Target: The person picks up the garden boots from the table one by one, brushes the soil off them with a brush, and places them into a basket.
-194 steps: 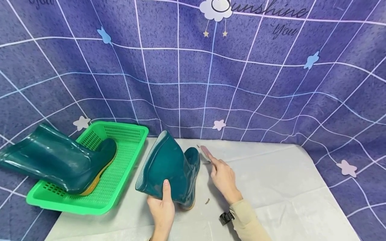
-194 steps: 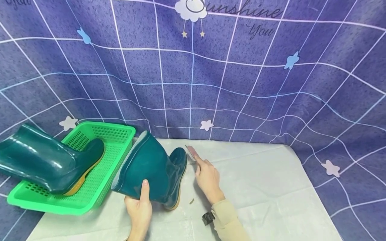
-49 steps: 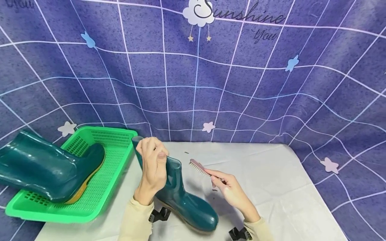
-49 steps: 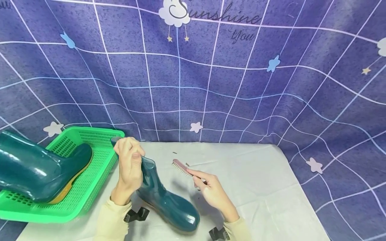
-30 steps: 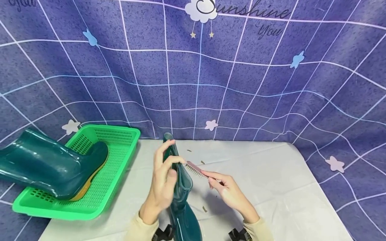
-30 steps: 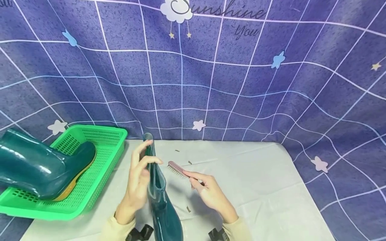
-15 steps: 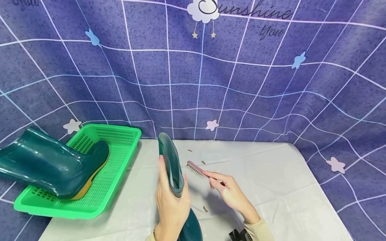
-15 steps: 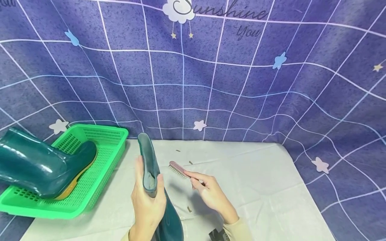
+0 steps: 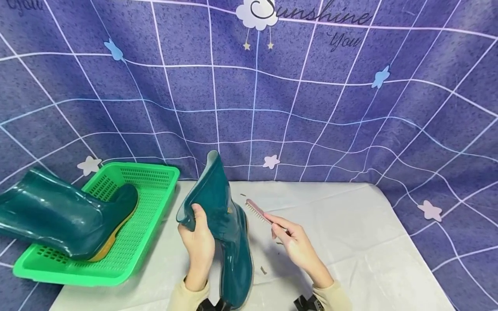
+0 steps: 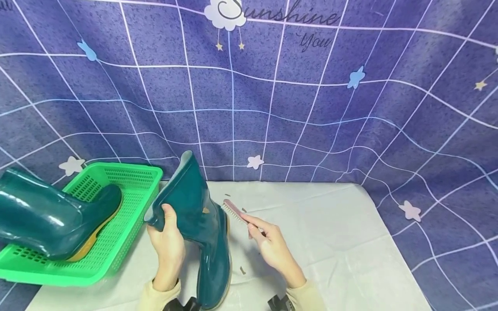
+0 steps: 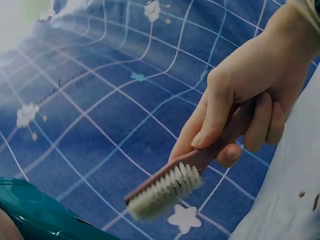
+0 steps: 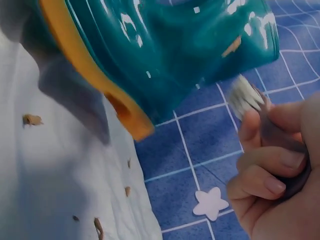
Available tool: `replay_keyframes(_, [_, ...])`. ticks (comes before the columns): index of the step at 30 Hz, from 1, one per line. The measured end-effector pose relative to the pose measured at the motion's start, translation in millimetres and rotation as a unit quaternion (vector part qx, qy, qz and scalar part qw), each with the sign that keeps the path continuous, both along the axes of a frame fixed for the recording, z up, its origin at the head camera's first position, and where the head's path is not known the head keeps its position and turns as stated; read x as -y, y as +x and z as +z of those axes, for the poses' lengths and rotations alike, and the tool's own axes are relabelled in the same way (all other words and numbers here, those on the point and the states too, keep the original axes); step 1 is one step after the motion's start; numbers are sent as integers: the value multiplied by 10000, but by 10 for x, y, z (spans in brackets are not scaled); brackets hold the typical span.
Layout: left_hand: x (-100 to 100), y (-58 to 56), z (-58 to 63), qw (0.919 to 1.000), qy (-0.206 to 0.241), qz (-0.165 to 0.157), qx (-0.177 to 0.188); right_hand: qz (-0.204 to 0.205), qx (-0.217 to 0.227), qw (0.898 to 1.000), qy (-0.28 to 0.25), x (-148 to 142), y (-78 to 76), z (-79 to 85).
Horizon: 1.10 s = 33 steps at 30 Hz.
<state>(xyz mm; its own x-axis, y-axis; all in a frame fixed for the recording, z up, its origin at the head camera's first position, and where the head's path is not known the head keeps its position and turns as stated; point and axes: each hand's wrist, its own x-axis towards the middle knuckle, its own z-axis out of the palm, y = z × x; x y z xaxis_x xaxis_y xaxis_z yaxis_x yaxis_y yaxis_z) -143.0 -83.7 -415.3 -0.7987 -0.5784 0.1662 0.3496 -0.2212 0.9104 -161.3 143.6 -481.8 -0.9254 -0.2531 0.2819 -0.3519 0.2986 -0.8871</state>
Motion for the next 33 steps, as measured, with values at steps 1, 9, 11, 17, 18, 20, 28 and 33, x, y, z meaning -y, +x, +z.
replay_keyframes(1, [7, -27, -16, 9997, 255, -15, 0, -99, -17, 9999, -37, 14, 1, -4])
replay_keyframes(9, [25, -80, -209, 9989, 458, 33, -93, -666, -346, 9971, 102, 294, 84, -73])
replay_keyframes(11, [18, -76, -240, 9987, 472, -43, -195, -722, -462, 9961, 205, 389, 121, -91])
replay_keyframes(17, [-9, -47, -272, 9935, 1129, -34, -135, -854, -1056, 9900, 379, 671, 241, -139])
replay_keyframes(18, [-10, -40, -275, 9925, 1211, -55, -136, -903, -1151, 9885, 385, 710, 259, -141])
replay_keyframes(20, [-13, -35, -272, 9897, 1413, -192, -140, -1004, -1348, 9850, 378, 768, 279, -135])
replay_keyframes(28, [-14, -43, -290, 9789, 1934, -636, 176, -901, -1857, 9778, 356, 896, 276, -204])
replay_keyframes(33, [-27, -51, -294, 9764, 2003, -772, 251, -954, -1747, 9784, 557, 891, 234, -299])
